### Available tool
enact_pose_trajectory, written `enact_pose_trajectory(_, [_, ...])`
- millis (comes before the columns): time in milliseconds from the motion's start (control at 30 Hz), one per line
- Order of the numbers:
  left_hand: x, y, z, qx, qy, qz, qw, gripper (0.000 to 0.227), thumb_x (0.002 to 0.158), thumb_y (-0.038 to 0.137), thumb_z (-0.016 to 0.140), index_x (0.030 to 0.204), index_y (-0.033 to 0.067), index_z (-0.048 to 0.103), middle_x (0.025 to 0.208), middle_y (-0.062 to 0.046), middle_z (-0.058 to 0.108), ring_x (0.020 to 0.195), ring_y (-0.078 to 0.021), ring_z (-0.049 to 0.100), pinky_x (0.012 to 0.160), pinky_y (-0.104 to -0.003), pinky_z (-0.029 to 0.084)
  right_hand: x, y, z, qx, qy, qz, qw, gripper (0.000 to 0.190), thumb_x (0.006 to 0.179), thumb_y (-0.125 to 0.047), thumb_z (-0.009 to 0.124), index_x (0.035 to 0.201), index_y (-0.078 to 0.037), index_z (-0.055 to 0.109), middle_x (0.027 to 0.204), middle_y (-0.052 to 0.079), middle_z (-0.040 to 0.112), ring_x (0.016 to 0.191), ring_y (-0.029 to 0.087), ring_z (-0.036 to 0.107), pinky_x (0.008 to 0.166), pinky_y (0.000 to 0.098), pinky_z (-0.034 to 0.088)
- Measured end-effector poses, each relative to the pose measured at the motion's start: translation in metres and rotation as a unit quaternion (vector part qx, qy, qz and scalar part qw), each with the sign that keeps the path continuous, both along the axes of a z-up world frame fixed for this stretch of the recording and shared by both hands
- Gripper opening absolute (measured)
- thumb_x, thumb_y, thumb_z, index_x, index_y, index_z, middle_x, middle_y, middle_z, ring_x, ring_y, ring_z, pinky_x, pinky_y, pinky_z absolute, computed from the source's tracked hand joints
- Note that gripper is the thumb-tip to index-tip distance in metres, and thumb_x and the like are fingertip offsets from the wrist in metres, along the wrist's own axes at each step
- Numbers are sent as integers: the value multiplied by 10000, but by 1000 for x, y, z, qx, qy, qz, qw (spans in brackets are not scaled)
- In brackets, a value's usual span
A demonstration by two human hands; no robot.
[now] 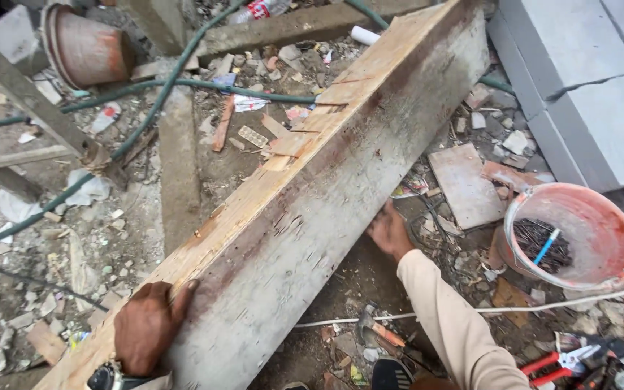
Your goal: The person removes nails from a wooden board with a hammer, retrieves nails from a bucket, and hammers the nails into wooden boards to assemble a wooden formwork.
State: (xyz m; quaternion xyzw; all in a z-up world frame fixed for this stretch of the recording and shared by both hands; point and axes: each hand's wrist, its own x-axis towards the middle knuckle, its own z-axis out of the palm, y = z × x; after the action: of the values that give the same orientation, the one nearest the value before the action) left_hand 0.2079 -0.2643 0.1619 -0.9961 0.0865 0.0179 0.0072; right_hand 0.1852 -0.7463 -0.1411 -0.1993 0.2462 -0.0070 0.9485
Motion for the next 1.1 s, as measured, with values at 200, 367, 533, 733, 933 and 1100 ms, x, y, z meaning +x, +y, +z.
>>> enact_pose_trajectory(200, [38, 63, 19, 11, 12, 4, 1000, 596, 957, 601, 471, 845, 100, 773, 795, -179, 745, 643, -378, 724, 605, -490, 579, 30, 22, 52, -15, -78, -16, 997, 660, 883, -184, 683, 1472, -10, 441, 1449, 162, 565, 1355, 326, 537, 1195, 502, 386])
enact_pose_trajectory(367, [88, 183, -5, -35, 159, 97, 982, 728, 1030, 595, 410, 801, 34, 814, 740, -258, 717, 627, -379, 709, 745, -504, 615, 26, 31, 181, -179, -139, 94, 970, 499, 877, -163, 661, 1294, 82, 535, 1148, 226, 687, 1005, 309, 705, 879, 445, 580])
enact_pose_trajectory(533, [91, 275, -61, -50, 217, 106, 969, 676, 1032, 570, 489, 884, -29, 765, 831, -304, 702, 798, -388, 746, 907, -496, 573, 26, 69, 276, -306, -62, 142, 939, 373, 886, -199, 662, 1016, 150, 650, 770, 214, 755, 483, 232, 694, 397, 297, 559])
enact_pose_trajectory(733, [70, 261, -118, -82, 306, 176, 932, 607, 1005, 549, 518, 955, -13, 741, 900, -280, 700, 827, -381, 746, 890, -491, 577, 21, 114, 344, -416, -63, 203, 884, 381, 925, -148, 654, 934, 233, 650, 694, 291, 696, 443, 262, 688, 339, 308, 536])
enact_pose_trajectory(933, [78, 230, -108, -113, 339, 151, 922, 555, 978, 529, 547, 1025, 3, 717, 970, -257, 698, 856, -374, 746, 872, -486, 581, 10, 141, 367, -446, -37, 267, 853, 350, 913, -149, 633, 991, 191, 665, 712, 266, 727, 456, 227, 704, 354, 298, 551])
enact_pose_trajectory(1100, [83, 235, -116, -148, 329, 142, 922, 528, 955, 512, 572, 1084, 15, 697, 1028, -237, 697, 880, -368, 746, 858, -482, 584, -10, 124, 353, -472, 37, 214, 854, 356, 905, -165, 634, 981, 181, 666, 715, 236, 742, 446, 227, 690, 358, 301, 542])
